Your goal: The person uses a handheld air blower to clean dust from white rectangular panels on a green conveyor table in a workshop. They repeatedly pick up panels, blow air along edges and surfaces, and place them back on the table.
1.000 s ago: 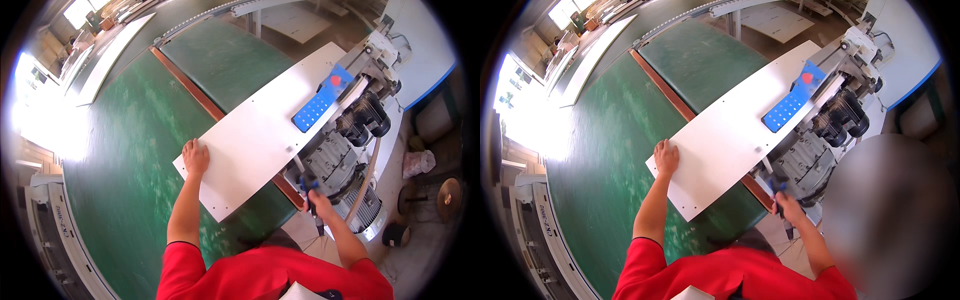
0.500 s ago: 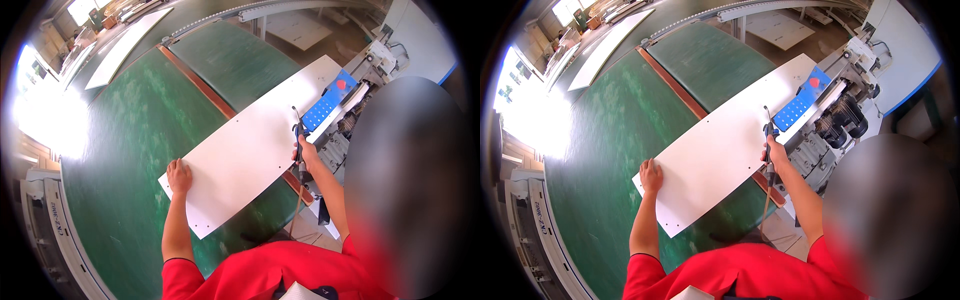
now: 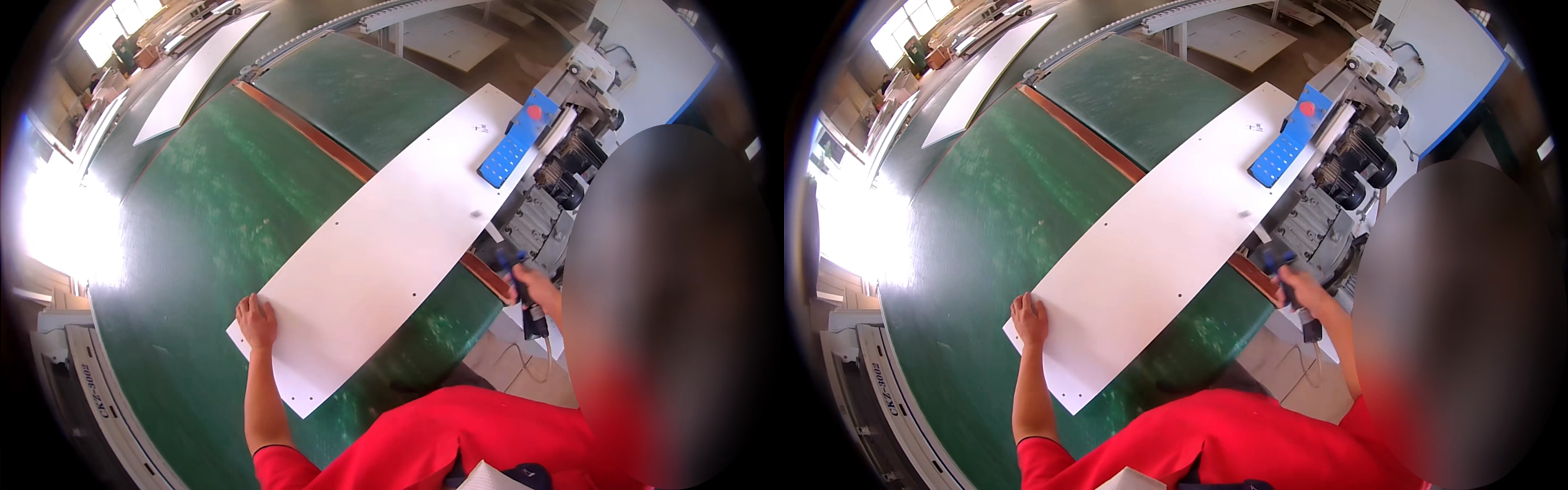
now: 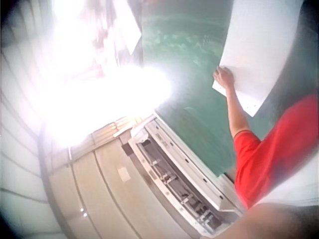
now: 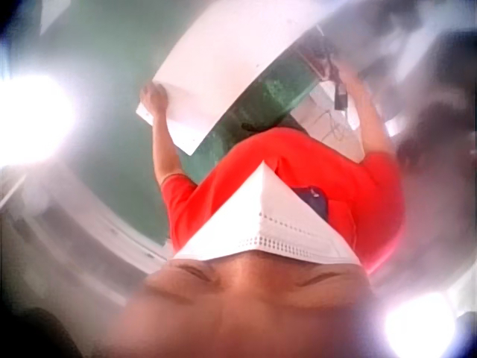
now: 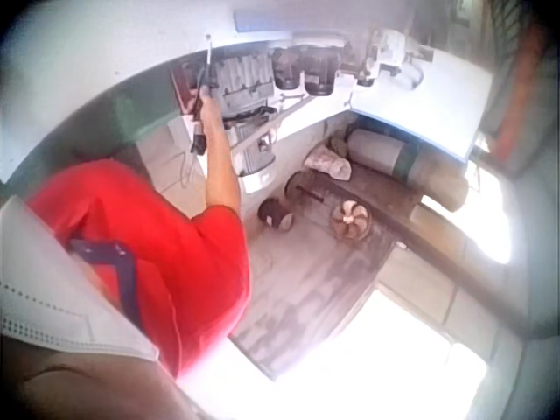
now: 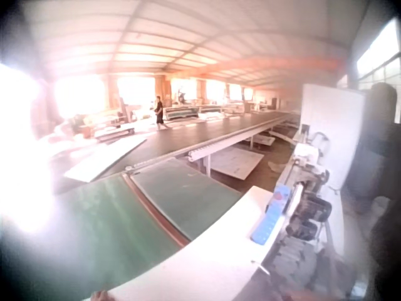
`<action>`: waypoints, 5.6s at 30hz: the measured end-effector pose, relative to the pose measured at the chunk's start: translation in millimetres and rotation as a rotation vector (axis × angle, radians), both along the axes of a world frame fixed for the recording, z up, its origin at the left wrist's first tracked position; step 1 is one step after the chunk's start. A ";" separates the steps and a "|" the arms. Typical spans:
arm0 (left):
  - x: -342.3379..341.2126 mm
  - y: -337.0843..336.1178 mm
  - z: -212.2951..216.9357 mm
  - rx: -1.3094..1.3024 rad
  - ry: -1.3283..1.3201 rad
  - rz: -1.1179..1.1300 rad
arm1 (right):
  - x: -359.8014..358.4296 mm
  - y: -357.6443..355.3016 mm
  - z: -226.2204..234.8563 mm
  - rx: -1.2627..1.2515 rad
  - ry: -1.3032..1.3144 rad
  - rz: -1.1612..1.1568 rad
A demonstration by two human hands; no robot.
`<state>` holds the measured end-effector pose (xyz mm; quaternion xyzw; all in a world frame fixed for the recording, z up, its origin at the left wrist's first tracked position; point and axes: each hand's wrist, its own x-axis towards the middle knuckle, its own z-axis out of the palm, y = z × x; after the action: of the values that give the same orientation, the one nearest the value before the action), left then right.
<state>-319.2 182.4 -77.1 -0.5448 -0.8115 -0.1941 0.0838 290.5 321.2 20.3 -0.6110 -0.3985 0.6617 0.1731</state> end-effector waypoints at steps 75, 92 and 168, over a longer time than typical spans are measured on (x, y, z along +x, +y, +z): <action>253.2 96.3 40.0 -0.271 -0.128 -0.388 | -99.1 -88.7 19.0 0.183 0.257 0.401; 123.8 -249.1 55.4 -0.228 -0.123 0.100 | -218.6 -144.9 17.0 0.088 0.398 0.876; 42.0 -68.6 -18.7 -0.091 -0.085 0.178 | -154.8 -214.9 -11.6 0.112 0.341 0.509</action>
<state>-277.2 113.8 -95.8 -0.4651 -0.8674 -0.1719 0.0415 135.6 106.3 8.7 -0.3613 -0.5397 0.7539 0.0993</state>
